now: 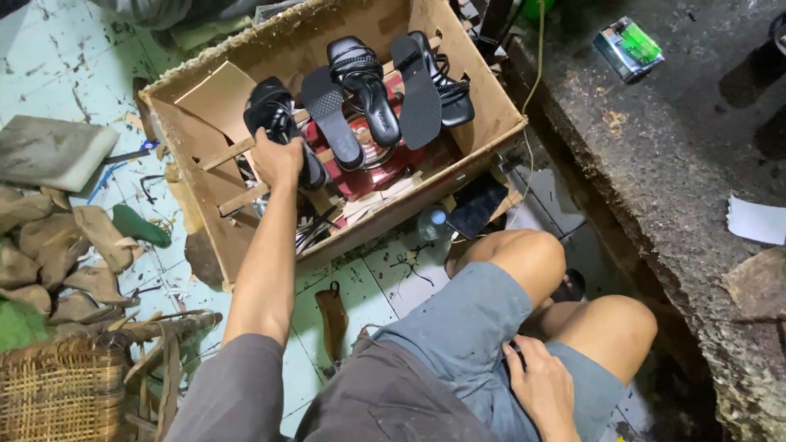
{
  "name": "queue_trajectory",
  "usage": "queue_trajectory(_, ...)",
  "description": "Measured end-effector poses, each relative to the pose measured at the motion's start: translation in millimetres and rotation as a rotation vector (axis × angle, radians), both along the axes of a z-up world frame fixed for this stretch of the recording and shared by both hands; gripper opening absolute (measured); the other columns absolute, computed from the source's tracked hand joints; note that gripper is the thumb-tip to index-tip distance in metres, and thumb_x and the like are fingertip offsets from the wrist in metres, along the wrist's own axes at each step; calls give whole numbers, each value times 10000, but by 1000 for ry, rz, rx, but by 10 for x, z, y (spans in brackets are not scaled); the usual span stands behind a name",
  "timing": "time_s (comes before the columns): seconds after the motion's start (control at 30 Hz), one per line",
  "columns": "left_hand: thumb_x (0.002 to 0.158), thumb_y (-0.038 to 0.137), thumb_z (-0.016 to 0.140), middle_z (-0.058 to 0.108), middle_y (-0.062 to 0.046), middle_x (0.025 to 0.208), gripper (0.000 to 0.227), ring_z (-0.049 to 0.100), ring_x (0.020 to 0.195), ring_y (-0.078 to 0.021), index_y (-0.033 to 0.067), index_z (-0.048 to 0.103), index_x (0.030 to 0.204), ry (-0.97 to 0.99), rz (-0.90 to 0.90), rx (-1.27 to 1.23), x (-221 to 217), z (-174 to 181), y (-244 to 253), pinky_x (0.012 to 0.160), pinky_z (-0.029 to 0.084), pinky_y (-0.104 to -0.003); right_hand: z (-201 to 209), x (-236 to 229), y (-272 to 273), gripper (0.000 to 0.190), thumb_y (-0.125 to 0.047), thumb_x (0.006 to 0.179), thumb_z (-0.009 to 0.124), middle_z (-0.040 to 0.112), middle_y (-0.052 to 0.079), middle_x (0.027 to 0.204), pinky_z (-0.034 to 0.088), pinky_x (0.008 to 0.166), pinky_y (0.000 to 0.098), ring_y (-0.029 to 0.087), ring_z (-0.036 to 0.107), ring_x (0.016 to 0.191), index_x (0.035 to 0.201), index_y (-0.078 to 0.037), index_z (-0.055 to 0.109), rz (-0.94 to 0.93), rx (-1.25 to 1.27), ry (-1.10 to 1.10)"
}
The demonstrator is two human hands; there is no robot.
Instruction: Assembling sandals by manually fitting straps into soles and securing them with a small hammer.
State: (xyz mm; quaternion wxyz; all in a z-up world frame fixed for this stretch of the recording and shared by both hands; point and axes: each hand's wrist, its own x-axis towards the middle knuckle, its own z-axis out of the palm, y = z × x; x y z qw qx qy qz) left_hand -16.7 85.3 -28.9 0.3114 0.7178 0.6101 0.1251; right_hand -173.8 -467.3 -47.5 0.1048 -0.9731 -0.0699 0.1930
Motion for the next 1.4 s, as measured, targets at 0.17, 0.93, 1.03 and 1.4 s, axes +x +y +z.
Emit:
queue_trajectory(0.17,757,522,874,519,-163,1440,951,540,1275,-393,234,368,1509,69,-81,-49,6,26,-9,1040,441,-518,-8,-24,20,362,-498,918,526,697,-91,1203,563,791,476,341,689,917,1177,-293,674,7,-18,-46)
queue_trajectory(0.93,886,434,712,429,-240,1398,697,563,1196,-429,112,472,1456,-51,-211,52,96,-403,11,1089,407,-480,-78,-30,5,358,-459,935,520,714,-66,1154,558,803,436,286,690,872,1184,-260,684,111,-22,-122)
queue_trajectory(1.03,848,539,704,324,-365,1432,835,453,1269,-508,80,416,1483,-37,-325,102,101,-459,-26,1088,377,-515,-14,-43,9,339,-446,939,514,714,-44,1124,547,809,435,304,686,875,1162,-247,674,147,20,-166)
queue_trajectory(1.4,769,152,597,728,-253,880,392,666,809,-520,157,772,1121,284,-584,531,-951,-623,479,764,520,-582,-144,-129,-26,252,-391,945,540,729,6,974,524,734,419,262,698,857,1042,-206,683,233,12,-294)
